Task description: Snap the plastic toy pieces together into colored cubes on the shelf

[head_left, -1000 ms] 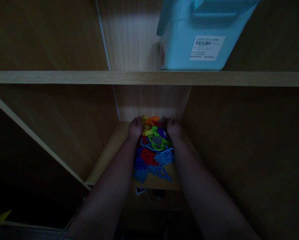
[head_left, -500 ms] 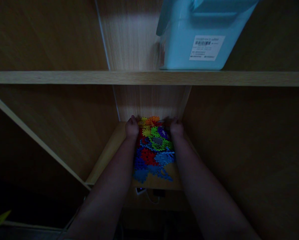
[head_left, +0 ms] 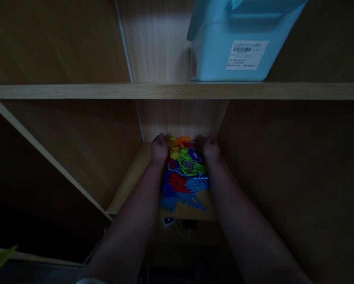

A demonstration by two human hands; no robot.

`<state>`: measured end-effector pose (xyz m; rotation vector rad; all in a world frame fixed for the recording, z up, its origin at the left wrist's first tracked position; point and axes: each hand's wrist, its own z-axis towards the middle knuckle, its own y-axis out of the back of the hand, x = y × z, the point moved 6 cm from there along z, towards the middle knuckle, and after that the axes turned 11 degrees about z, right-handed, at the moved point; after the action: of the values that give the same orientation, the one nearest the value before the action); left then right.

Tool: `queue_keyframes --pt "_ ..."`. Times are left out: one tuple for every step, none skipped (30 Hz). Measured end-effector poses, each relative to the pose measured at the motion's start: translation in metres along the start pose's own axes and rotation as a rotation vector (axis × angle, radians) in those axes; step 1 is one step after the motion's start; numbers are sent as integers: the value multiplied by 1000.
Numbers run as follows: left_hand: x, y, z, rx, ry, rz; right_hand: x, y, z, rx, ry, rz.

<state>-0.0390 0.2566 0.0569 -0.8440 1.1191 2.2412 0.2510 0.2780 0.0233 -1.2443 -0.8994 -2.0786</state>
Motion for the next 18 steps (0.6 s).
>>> queue_keyframes --pt "-7 8 -4 -8 -21 10 6 5 -3 -13 18 20" --pt "-15 18 -11 -1 -46 20 12 9 -7 -21 43 42" --pt "-22 29 -20 26 -80 48 19 15 -10 -22 72 65" --pt "-29 40 -32 80 -121 84 27 20 -14 -16 103 88" --pt "-36 50 -47 159 -184 110 35 26 -18 1 134 112" --pt "-41 59 -65 241 -254 124 43 32 -24 29 162 136" --pt "-44 68 -84 326 -328 141 51 38 -32 69 186 158" --pt "-43 75 -104 402 -384 168 58 44 -42 132 211 183" --pt "-39 80 -123 477 -416 203 65 50 -54 205 234 203" --pt "-32 82 -139 551 -430 245 71 56 -70 301 263 230" --pt "-23 82 -153 619 -422 288 78 58 -91 480 320 267" --pt "-13 80 -163 670 -390 328 84 61 -114 646 394 254" --pt "-3 77 -169 707 -356 362 85 64 -136 770 467 176" --pt "4 73 -173 735 -331 384 81 67 -156 848 503 67" --pt "9 68 -173 736 -323 394 74 70 -170 884 495 -40" --pt "12 64 -171 731 -320 409 65 71 -180 892 464 -142" --pt "14 59 -167 719 -315 425 55 71 -184 869 419 -229" --pt "15 54 -162 705 -304 442 47 71 -183 827 368 -296"
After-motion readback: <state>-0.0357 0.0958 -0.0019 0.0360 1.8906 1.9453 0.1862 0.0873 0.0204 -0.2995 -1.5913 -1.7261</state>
